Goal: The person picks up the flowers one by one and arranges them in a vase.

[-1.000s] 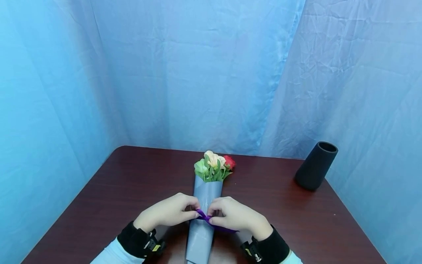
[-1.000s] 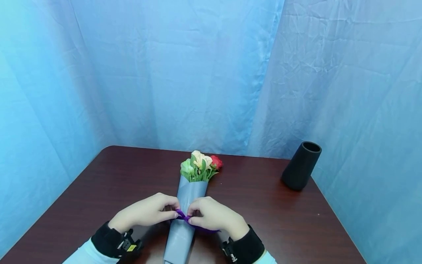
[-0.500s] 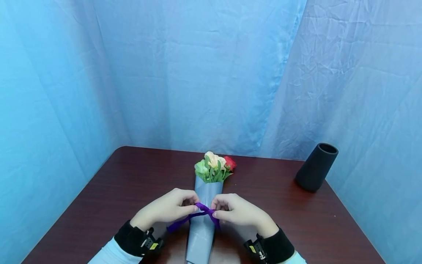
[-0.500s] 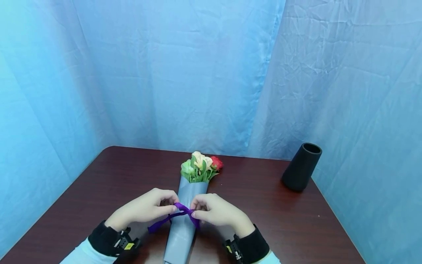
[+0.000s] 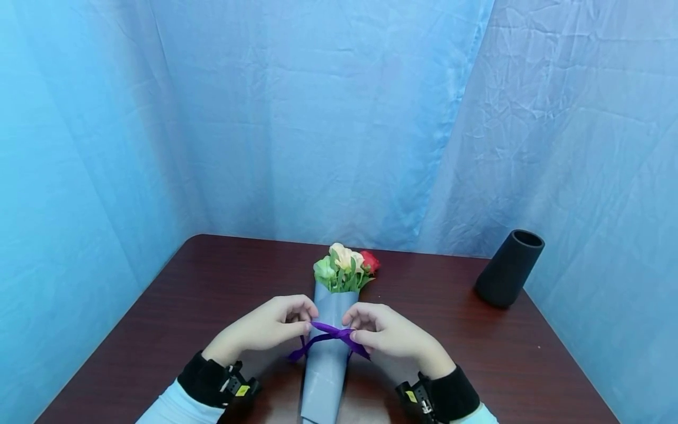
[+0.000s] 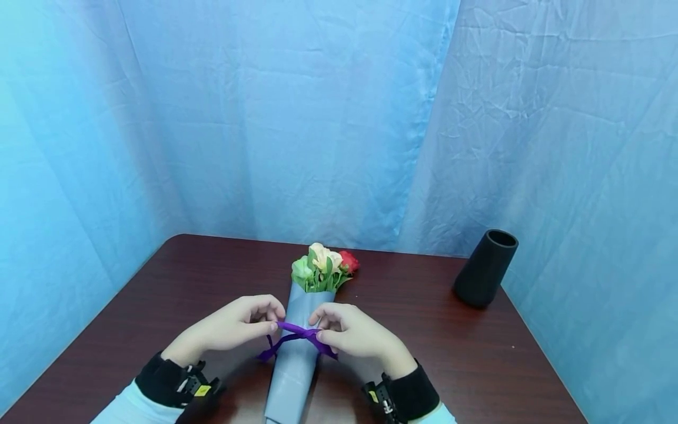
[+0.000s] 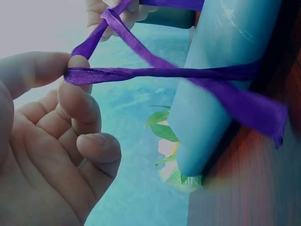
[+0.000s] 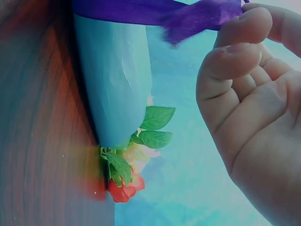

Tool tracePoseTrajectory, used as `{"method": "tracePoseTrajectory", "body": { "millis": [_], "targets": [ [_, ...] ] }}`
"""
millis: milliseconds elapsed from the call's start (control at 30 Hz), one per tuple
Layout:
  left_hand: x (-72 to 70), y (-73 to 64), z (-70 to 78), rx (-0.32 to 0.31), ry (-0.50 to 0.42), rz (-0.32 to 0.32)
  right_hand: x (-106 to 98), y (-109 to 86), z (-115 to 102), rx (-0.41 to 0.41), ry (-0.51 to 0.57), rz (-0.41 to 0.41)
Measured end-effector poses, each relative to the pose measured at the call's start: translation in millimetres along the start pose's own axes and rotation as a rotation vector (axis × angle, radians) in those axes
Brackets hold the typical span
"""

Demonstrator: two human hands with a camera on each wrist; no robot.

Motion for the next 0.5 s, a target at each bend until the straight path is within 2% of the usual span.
{"method": "tracePoseTrajectory", "body": {
  "millis": [167,367,500],
  "targets": [
    [-3.6,-0.1,-5.1,-0.019,0.003,0.007,-3.5,-0.9,3.5,0.022,0.008,0.003],
    [-9.6,-0.8,-6.9,-0.02,0.013,0.022,-4.3,-2.8,6.8,0.066,0.102,-0.028],
    [-14.2,-0.6,-5.6,-0.008,0.034,0.038,-8.4,-4.3,6.9,0.054,0.089,-0.032]
  ]
}}
Point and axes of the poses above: each hand's wrist, its own y-axis towards the middle knuckle, its own x-axis out of the palm, z = x × y, the point moved 9 cm from there along y, towards the middle knuckle, and after that the axes turned 12 degrees about z, right-handed, at the moved point
